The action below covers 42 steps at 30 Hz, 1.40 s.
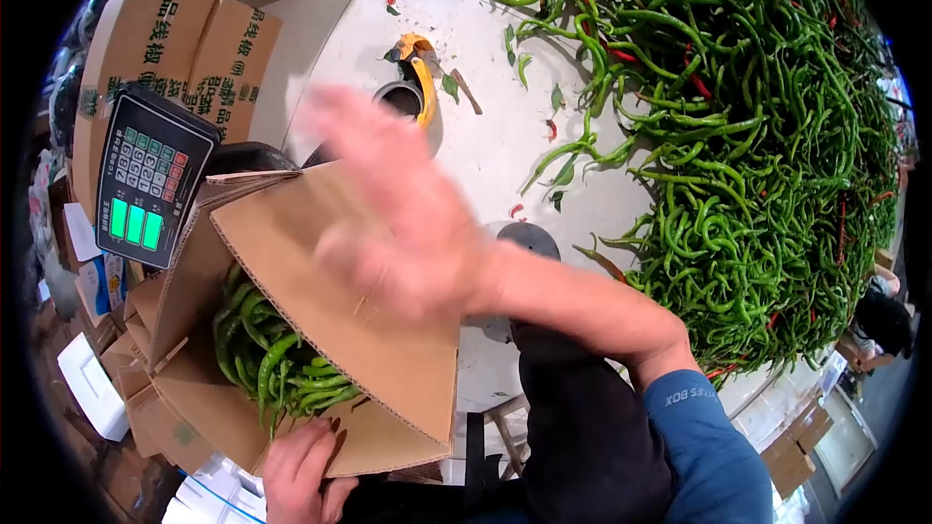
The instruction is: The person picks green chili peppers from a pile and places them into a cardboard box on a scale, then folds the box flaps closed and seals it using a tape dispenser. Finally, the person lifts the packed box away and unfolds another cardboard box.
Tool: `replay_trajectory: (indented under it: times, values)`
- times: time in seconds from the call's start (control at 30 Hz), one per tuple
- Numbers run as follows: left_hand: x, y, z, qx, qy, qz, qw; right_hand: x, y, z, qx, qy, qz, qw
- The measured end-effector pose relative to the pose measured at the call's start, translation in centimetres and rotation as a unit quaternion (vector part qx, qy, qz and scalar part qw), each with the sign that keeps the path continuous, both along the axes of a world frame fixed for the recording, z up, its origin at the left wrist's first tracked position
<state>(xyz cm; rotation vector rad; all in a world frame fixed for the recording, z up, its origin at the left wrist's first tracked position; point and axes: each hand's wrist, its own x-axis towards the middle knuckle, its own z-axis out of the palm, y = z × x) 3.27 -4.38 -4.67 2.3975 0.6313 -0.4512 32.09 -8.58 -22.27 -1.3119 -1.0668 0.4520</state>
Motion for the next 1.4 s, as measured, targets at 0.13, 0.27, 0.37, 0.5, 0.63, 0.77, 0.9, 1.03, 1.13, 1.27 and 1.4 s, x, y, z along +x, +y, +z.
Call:
replay_trajectory:
  times: [0.13,0.27,0.37,0.5,0.63,0.77,0.9,1.03,1.13,1.27,1.4]
  values:
    - [-0.6,0.6,1.8,-0.004,-0.039,0.066,0.997,6.4,1.0,-9.3,-0.290,0.082,-0.124,0.945]
    - [-1.0,1.1,1.8,0.012,-0.048,0.080,0.996,13.5,-1.0,-15.9,-0.488,-0.325,-0.154,0.796]
    - [-1.0,1.6,1.6,0.026,-0.006,0.068,0.997,20.1,-0.2,-17.0,-0.544,-0.460,-0.211,0.669]
    - [-0.6,2.3,1.6,0.030,-0.001,0.070,0.997,26.0,1.7,-16.0,-0.654,-0.407,-0.147,0.620]
    - [-0.3,3.0,1.8,0.022,-0.001,0.078,0.997,27.9,1.9,-19.0,-0.652,-0.468,-0.121,0.584]
    - [0.2,3.5,2.1,0.016,0.010,0.090,0.996,28.4,1.6,-20.6,-0.633,-0.389,-0.165,0.649]
    - [0.3,3.7,2.3,0.018,0.011,0.095,0.995,28.8,0.9,-20.9,-0.601,-0.387,-0.155,0.682]
    - [0.8,3.7,2.6,0.017,0.003,0.084,0.996,28.0,-1.3,-20.7,-0.544,-0.417,-0.176,0.707]
    - [0.9,3.7,2.6,0.010,0.000,0.078,0.997,27.3,-2.3,-21.4,-0.503,-0.436,-0.188,0.723]
    - [1.0,3.4,2.6,0.009,-0.009,0.078,0.997,24.4,-4.3,-19.6,-0.478,-0.426,-0.178,0.747]
    - [1.1,3.1,2.7,-0.001,-0.013,0.074,0.997,21.4,-6.4,-17.8,-0.420,-0.390,-0.154,0.805]
